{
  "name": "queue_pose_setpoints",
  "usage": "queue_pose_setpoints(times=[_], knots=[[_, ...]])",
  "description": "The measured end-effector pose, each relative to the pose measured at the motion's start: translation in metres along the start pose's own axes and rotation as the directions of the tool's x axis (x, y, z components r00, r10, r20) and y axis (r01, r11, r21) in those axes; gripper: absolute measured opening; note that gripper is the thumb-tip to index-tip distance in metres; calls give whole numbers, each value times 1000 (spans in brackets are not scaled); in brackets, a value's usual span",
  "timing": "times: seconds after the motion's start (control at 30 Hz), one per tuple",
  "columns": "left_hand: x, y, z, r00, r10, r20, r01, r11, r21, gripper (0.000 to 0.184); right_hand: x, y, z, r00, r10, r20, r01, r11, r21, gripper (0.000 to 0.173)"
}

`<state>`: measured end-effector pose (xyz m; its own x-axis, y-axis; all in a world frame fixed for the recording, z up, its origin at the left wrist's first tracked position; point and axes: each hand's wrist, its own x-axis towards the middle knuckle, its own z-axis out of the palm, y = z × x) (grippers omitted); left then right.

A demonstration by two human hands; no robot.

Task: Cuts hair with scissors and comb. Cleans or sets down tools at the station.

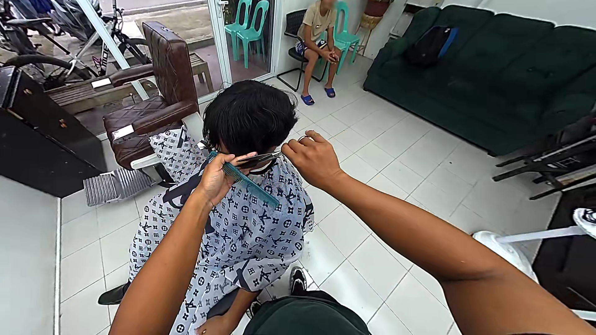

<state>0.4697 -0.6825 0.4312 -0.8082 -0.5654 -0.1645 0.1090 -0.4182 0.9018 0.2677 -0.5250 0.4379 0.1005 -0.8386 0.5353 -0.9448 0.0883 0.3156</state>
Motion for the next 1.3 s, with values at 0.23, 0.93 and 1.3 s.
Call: queue_pose_setpoints(times=[0.23, 0.93, 1.3], knots=[[-1, 2, -1, 998, -27, 63, 25, 999, 30, 54, -25, 15, -4, 998, 35, 50, -35, 999, 4, 15], [-33, 4, 38, 841, 491, 224, -522, 847, 100, 62, -18, -5, -29, 802, 498, 330, -434, 105, 895, 30], [-33, 22, 48, 729, 552, -404, -457, 832, 314, 45, 70, 135, 10, 931, 321, 172, -264, 272, 925, 24]])
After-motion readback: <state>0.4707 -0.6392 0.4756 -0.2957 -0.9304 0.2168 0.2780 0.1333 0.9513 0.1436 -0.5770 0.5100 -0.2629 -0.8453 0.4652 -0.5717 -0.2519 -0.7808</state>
